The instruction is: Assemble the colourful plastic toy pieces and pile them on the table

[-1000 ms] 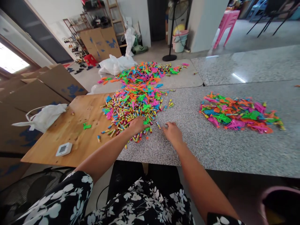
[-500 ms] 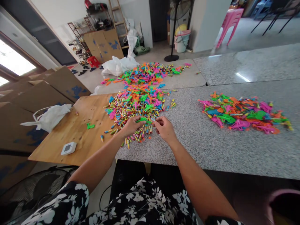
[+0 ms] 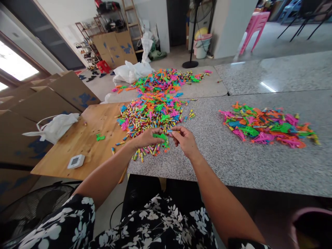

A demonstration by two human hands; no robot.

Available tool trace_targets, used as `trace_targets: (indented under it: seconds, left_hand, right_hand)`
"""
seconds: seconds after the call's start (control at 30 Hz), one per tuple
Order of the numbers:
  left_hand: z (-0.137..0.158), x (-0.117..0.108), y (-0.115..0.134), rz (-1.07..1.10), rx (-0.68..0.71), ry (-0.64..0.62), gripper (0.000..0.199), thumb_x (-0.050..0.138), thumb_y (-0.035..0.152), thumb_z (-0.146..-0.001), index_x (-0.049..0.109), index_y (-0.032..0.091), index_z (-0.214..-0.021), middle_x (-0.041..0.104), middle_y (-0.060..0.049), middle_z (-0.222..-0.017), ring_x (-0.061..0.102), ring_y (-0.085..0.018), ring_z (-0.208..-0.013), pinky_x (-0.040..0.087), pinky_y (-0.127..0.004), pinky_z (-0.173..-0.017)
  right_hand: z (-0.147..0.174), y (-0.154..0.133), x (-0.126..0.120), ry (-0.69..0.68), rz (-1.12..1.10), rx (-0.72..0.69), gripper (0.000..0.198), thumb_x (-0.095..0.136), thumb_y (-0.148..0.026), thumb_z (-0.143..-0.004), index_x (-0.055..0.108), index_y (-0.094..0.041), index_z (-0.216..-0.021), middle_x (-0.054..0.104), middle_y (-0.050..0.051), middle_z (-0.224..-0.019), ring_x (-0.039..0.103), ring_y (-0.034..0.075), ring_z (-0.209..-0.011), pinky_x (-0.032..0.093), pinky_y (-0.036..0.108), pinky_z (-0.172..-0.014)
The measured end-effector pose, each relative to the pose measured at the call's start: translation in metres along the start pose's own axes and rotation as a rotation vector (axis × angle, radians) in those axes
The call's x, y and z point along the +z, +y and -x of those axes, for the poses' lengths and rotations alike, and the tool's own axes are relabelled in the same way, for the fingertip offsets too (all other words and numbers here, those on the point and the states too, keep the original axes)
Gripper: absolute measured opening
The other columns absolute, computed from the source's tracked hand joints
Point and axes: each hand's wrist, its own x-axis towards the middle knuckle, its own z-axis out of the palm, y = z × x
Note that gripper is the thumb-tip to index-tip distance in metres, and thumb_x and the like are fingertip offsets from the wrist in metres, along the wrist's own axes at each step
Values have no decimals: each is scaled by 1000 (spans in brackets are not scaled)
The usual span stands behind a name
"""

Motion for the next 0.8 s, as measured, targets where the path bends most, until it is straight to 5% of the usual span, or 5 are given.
trace_targets:
  seconds: [0.17,0.43,0.8]
  left_hand:
    - [-1,0,1,-18,-70,23,37,78,45,-79,70,18,-103,65,2,-80,55,-10,-66,43,-22,-62]
    - [-2,5,3,38,-119,57,33,74,42,-81,73,15,-100,68,-1,-76,61,-11,-62,47,-22,-61]
    - [3,12,17,-54,-133,-67,26,66,29,-83,72,17,-105,70,0,-79,65,-10,-61,50,-21,-59]
  right_hand:
    - [3,-2,4,-21,56,-30,34,72,-47,-81,67,-21,-102,64,-3,-72,50,9,-49,42,24,-46]
    - [1,2,2,38,83,12,26,72,-44,-78,66,-20,-87,53,-7,-53,44,10,-41,38,24,-39]
    - [-2,-2,-3,4,189,88,24,69,-43,-79,62,-21,-74,59,-3,-51,46,10,-35,32,22,-34]
